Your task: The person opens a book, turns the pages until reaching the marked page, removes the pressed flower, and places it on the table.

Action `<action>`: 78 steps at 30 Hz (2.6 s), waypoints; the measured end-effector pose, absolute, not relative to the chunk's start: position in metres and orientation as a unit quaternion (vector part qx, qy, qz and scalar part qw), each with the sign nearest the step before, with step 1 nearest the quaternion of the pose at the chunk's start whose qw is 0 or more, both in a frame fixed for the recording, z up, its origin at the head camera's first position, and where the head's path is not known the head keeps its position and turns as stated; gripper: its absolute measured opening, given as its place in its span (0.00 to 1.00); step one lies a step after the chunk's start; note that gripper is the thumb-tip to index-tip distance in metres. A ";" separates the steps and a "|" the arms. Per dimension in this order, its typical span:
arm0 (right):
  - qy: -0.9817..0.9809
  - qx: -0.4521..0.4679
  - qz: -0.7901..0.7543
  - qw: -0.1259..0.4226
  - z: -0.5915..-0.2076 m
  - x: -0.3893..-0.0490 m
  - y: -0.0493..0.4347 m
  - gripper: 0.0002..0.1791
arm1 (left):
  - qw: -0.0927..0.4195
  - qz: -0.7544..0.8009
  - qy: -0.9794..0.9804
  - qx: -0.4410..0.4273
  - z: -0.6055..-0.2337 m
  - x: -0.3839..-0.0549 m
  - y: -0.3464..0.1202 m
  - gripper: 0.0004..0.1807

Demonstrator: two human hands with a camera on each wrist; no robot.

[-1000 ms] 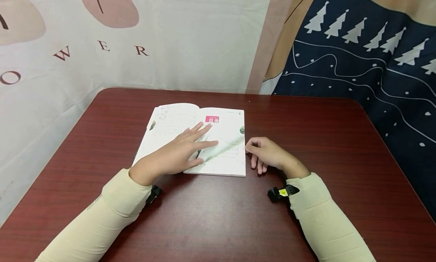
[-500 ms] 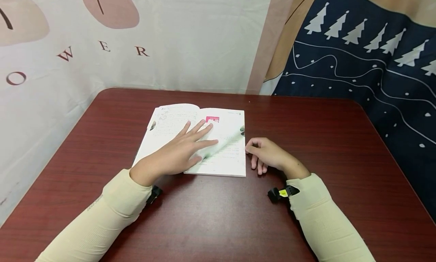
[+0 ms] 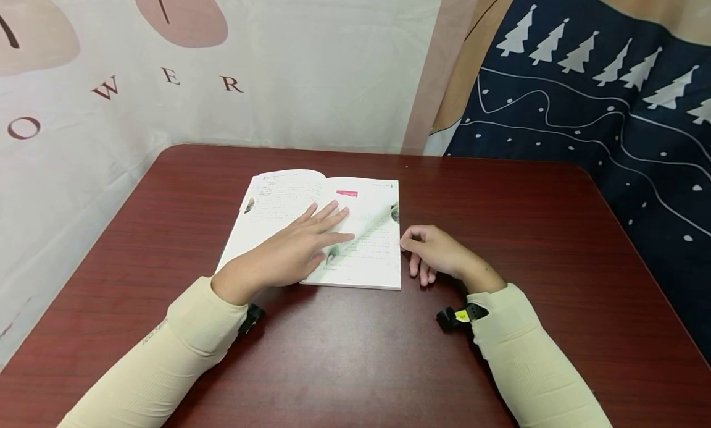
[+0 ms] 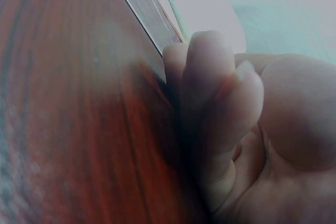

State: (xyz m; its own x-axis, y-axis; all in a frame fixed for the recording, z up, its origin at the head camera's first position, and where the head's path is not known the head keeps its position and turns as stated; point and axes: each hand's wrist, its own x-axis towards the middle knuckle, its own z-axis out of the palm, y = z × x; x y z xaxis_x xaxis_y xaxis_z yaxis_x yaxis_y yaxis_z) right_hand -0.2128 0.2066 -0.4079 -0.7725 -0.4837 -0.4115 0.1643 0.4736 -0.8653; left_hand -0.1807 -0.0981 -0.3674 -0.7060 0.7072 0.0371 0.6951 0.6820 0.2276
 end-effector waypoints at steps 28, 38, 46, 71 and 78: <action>0.800 -0.106 -0.497 0.319 -0.407 -0.214 0.207 0.13 | 0.033 0.107 0.927 0.358 -0.365 -0.178 -0.100 0.23; 0.798 -0.105 -0.499 0.320 -0.412 -0.214 0.208 0.13 | 0.012 0.097 0.927 0.363 -0.368 -0.179 -0.099 0.23; 0.798 -0.103 -0.497 0.324 -0.410 -0.214 0.208 0.13 | 0.002 0.111 0.924 0.366 -0.369 -0.178 -0.099 0.20; 0.804 -0.106 -0.492 0.317 -0.408 -0.216 0.208 0.13 | 0.027 0.100 0.942 0.319 -0.368 -0.180 -0.100 0.24; 0.802 -0.104 -0.491 0.323 -0.409 -0.215 0.208 0.13 | 0.035 0.095 0.945 0.311 -0.369 -0.179 -0.100 0.24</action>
State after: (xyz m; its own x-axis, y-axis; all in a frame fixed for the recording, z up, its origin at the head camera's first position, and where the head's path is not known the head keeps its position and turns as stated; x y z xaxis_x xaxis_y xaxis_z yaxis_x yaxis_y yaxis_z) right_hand -0.2151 0.2084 -0.4092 -0.7692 -0.4847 -0.4165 0.1497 0.4969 -0.8548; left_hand -0.1795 -0.1001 -0.3693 -0.8046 0.5937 -0.0077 0.5803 0.7891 0.2016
